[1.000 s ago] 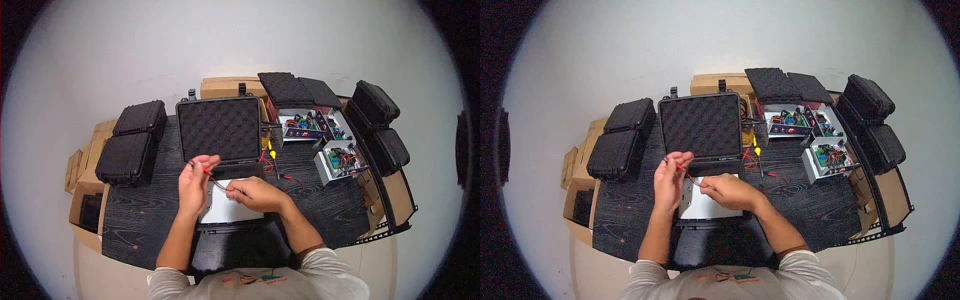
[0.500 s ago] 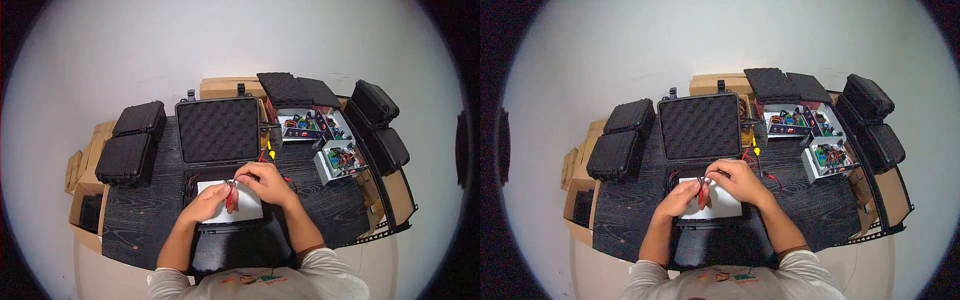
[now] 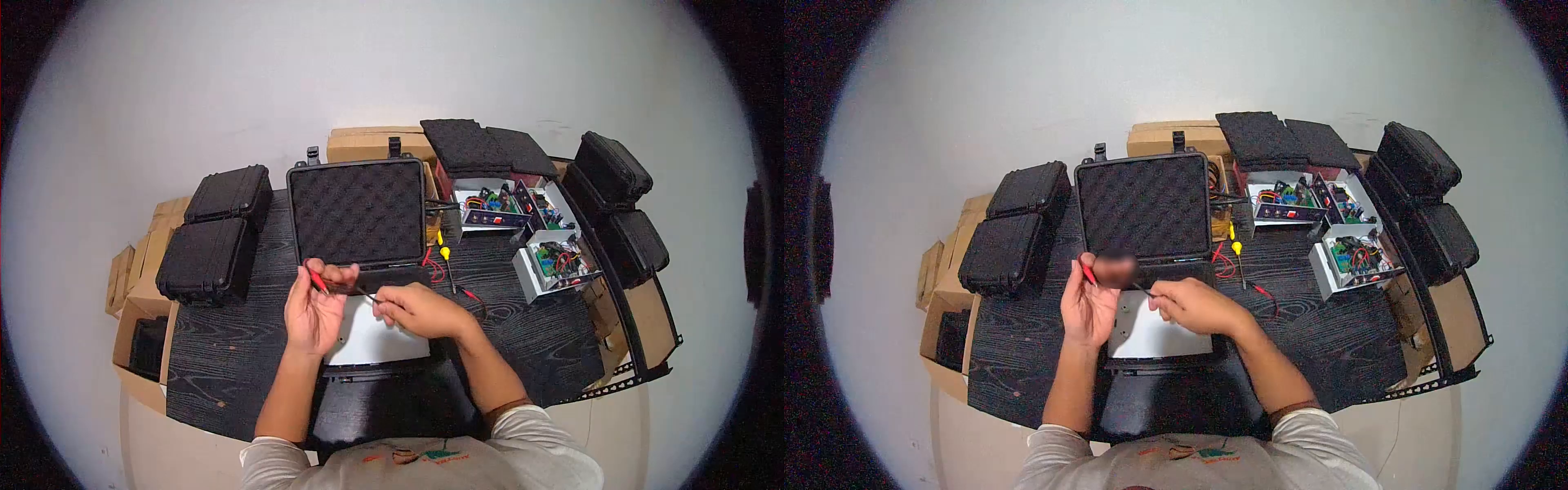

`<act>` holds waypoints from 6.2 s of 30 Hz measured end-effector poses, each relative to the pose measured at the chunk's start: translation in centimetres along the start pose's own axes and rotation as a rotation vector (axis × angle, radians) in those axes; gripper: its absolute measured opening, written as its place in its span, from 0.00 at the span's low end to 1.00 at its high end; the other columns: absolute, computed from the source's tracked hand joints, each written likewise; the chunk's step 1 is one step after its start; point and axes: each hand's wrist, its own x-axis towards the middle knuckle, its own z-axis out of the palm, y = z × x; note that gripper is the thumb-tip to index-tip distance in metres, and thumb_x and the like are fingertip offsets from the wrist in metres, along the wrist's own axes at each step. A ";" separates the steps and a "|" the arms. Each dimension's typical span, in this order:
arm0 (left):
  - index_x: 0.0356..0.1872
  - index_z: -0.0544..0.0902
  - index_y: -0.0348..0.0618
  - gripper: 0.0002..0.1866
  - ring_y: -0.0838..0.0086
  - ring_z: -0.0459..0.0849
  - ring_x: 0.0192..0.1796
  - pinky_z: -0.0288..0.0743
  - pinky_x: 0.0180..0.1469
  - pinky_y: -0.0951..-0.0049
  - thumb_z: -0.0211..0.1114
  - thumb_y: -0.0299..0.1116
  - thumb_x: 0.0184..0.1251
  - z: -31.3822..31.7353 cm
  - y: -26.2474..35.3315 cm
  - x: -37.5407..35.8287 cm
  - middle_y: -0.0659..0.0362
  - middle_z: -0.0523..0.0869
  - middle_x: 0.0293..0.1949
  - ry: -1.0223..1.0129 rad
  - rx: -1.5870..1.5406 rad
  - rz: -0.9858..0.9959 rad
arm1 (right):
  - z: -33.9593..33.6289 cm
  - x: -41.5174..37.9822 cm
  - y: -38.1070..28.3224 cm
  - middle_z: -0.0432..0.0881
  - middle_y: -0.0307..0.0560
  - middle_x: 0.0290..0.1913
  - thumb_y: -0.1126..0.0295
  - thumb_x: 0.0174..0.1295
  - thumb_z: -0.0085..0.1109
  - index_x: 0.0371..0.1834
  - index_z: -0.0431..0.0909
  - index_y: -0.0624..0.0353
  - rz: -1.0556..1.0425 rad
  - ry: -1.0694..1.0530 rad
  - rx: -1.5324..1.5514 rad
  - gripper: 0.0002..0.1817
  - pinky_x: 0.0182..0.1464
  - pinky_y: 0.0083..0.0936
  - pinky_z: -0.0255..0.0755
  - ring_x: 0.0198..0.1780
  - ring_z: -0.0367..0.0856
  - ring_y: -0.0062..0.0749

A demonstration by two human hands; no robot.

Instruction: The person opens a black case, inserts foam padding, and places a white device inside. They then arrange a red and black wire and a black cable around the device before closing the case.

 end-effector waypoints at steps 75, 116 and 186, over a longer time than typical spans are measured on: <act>0.48 0.74 0.41 0.16 0.71 0.88 0.50 0.81 0.59 0.67 0.45 0.43 0.90 -1.3 -1.7 -0.1 0.46 0.90 0.51 0.007 0.850 -0.139 | 3.1 -0.3 -2.5 0.90 0.47 0.37 0.73 0.64 0.73 0.47 0.85 0.63 -0.170 0.371 -0.022 0.11 0.40 0.30 0.83 0.37 0.90 0.32; 0.33 0.78 0.40 0.23 0.72 0.77 0.21 0.77 0.31 0.69 0.48 0.46 0.86 -0.6 -1.1 -1.1 0.59 0.77 0.20 -0.083 0.902 -0.614 | 1.8 1.1 -1.0 0.88 0.44 0.46 0.63 0.51 0.85 0.46 0.86 0.60 -0.398 0.483 -0.065 0.22 0.45 0.24 0.80 0.45 0.86 0.26; 0.57 0.82 0.33 0.22 0.48 0.87 0.40 0.79 0.46 0.53 0.73 0.32 0.65 -2.1 5.1 -12.0 0.44 0.87 0.38 0.241 2.024 -0.090 | 10.7 9.0 2.1 0.88 0.53 0.44 0.80 0.66 0.61 0.53 0.82 0.61 -0.365 -0.026 -0.017 0.12 0.52 0.37 0.80 0.47 0.88 0.45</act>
